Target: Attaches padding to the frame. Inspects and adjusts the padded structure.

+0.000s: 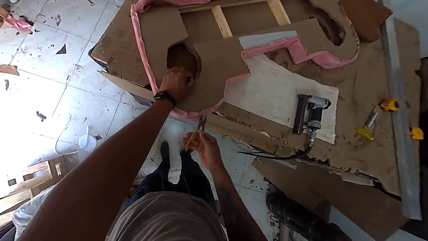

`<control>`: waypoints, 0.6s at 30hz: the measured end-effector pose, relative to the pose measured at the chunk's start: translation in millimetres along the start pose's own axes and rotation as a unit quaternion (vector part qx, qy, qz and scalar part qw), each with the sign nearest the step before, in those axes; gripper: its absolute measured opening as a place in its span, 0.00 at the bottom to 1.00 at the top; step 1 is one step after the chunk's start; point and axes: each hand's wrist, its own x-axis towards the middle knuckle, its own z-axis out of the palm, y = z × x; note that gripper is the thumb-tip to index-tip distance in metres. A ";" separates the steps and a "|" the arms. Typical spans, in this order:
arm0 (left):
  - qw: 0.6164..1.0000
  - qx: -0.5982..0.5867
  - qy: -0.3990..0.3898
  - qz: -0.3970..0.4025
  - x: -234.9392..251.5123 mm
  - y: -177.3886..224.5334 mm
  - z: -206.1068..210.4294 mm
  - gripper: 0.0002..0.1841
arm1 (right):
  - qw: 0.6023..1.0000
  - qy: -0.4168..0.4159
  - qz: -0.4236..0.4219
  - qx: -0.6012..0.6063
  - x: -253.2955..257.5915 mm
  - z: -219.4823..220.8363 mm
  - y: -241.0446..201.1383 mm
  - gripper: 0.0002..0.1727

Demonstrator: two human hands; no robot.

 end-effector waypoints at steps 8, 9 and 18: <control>1.000 0.008 0.012 0.008 1.1 2.5 1.3 0.19 | 0.990 -0.032 0.074 0.113 -2.2 -15.7 -19.5 0.32; 1.000 0.007 0.013 0.009 0.3 3.2 2.2 0.18 | 0.992 -0.027 0.073 0.101 -2.7 -16.0 -18.9 0.33; 1.000 0.010 0.004 -0.001 -0.3 6.0 1.2 0.19 | 0.994 -0.020 0.082 0.063 7.4 -30.5 -45.7 0.31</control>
